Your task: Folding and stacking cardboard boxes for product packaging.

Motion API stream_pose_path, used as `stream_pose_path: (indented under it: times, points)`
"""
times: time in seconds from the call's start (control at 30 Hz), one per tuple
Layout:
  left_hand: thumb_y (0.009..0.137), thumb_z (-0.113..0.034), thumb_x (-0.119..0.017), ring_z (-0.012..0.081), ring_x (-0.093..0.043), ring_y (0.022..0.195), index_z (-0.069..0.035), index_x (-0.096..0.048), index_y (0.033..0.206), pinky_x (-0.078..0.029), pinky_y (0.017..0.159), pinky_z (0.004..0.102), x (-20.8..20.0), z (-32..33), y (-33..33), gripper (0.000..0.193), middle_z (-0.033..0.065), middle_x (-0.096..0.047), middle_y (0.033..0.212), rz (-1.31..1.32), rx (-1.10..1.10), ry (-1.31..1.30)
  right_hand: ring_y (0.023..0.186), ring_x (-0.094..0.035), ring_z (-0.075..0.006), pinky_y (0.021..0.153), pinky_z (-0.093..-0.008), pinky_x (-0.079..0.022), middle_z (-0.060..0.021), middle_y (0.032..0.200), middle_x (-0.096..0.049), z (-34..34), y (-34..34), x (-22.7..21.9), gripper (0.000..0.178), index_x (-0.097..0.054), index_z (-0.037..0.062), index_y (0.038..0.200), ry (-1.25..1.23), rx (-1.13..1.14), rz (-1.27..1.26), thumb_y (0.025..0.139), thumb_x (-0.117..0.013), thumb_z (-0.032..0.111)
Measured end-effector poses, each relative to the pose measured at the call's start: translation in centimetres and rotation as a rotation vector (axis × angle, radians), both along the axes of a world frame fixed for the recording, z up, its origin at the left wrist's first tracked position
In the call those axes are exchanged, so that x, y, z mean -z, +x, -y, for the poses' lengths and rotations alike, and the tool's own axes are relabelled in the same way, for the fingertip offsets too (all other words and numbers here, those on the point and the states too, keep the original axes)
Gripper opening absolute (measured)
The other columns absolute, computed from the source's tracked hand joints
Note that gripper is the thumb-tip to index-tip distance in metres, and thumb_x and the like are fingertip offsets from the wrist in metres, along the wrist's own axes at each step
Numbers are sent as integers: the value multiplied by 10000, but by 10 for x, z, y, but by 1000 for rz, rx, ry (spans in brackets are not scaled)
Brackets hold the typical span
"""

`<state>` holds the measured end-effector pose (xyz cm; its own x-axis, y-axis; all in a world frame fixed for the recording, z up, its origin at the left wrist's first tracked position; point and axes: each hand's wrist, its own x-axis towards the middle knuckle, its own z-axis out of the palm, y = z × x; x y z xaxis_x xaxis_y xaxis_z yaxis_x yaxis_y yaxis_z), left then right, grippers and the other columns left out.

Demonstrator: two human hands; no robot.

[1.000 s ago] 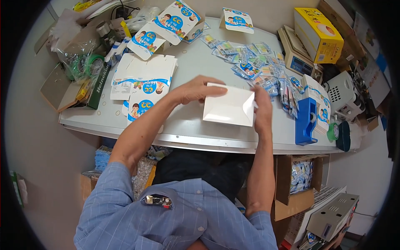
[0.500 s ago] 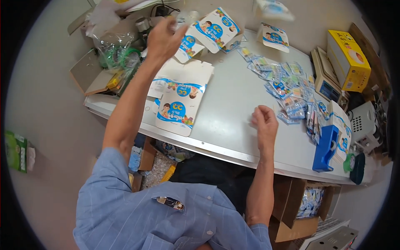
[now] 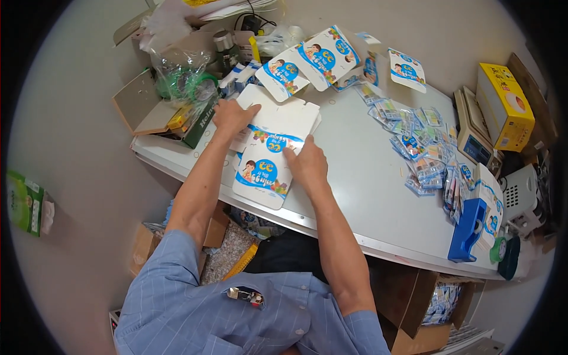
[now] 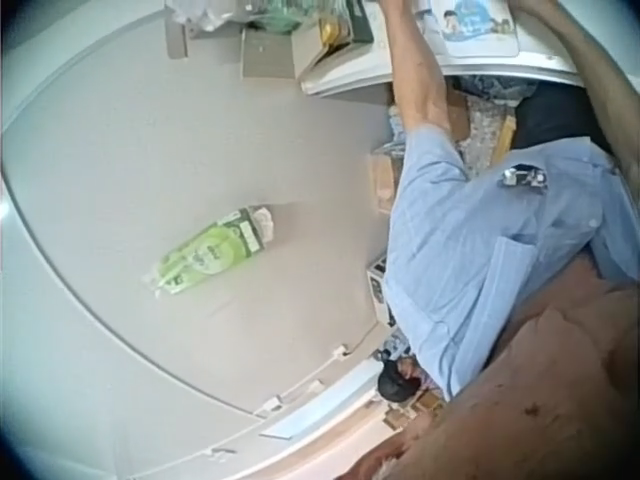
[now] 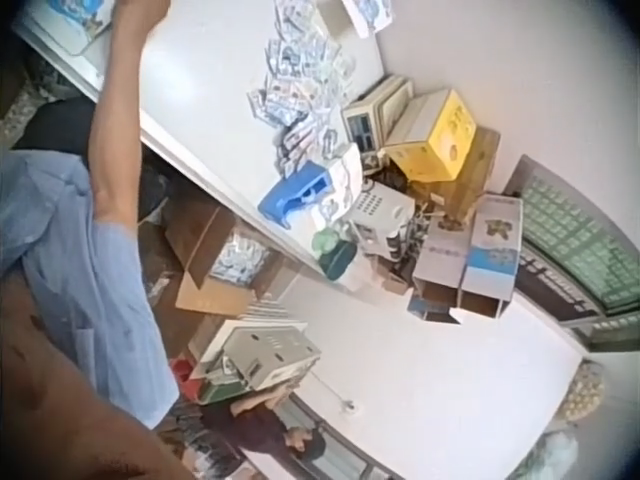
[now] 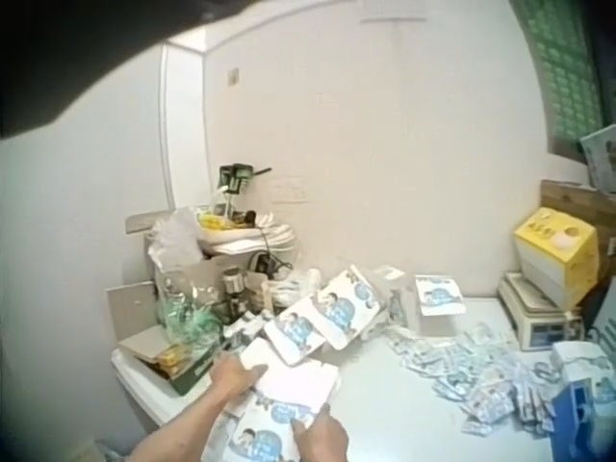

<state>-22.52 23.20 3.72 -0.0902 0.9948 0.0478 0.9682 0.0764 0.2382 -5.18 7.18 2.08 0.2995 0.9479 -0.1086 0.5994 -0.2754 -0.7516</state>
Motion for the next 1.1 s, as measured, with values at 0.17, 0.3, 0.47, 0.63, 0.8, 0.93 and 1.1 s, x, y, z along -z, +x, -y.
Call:
stream_pose_path:
  times: [0.17, 0.3, 0.47, 0.63, 0.8, 0.93, 1.1]
  points:
    - [771, -514, -800, 394, -635, 1124, 58, -669, 1171, -513, 944, 482, -8, 30, -12, 710, 255, -629, 1246, 360, 50, 258, 985, -698, -422, 823, -480, -570, -294, 1030, -694, 16, -6, -5, 777, -412, -170, 1386, -15, 33, 85, 879, -733, 323]
    - [775, -327, -881, 281, -676, 978, 30, -528, 1191, -539, 879, 381, -32, 76, -5, 652, 173, -652, 1128, 765, 135, 578, 921, -704, -314, 778, -425, -556, -218, 942, -688, 41, -1, -18, 675, -502, -118, 1260, 306, 221, -208, 902, -739, 403]
    - [727, -88, -925, 167, -631, 981, -19, -425, 1236, -544, 831, 282, -85, 150, 46, 717, 109, -590, 1055, 1255, 508, 885, 829, -581, -108, 764, -267, -473, -37, 910, -636, 77, 47, -74, 483, -601, -4, 1097, 740, 417, -887, 968, -688, 453]
    - [654, -35, -954, 126, -501, 918, -61, -502, 1105, -442, 843, 275, -81, 162, 108, 639, 18, -481, 1049, 1368, 843, 875, 921, -528, -110, 875, -278, -414, -30, 961, -617, 101, 94, -94, 416, -643, 12, 1034, 1139, 539, -724, 976, -687, 421]
    - [684, 21, -902, 179, -498, 1016, -70, -432, 1100, -452, 908, 306, -38, 163, 147, 634, 91, -446, 1130, 1301, 889, 905, 950, -501, -131, 912, -302, -402, -47, 1011, -593, 124, 117, -50, 293, -605, 29, 1026, 1167, 596, -660, 965, -691, 302]
    - [767, -8, -836, 214, -546, 1108, -36, -416, 1169, -487, 938, 327, -26, 174, 167, 582, 114, -471, 1187, 1460, 688, 592, 1078, -508, -187, 995, -337, -387, -121, 1181, -570, 135, 106, -39, 401, -552, -15, 1214, 1082, 592, -601, 936, -671, 248]
    - [824, 10, -768, 186, -558, 1076, 4, -406, 1222, -483, 940, 311, 15, 173, 165, 539, 92, -482, 1141, 1522, 592, 428, 1245, -491, -268, 1088, -386, -360, -191, 1302, -541, 150, 104, -13, 573, -485, -61, 1357, 809, 550, -487, 915, -667, 255]
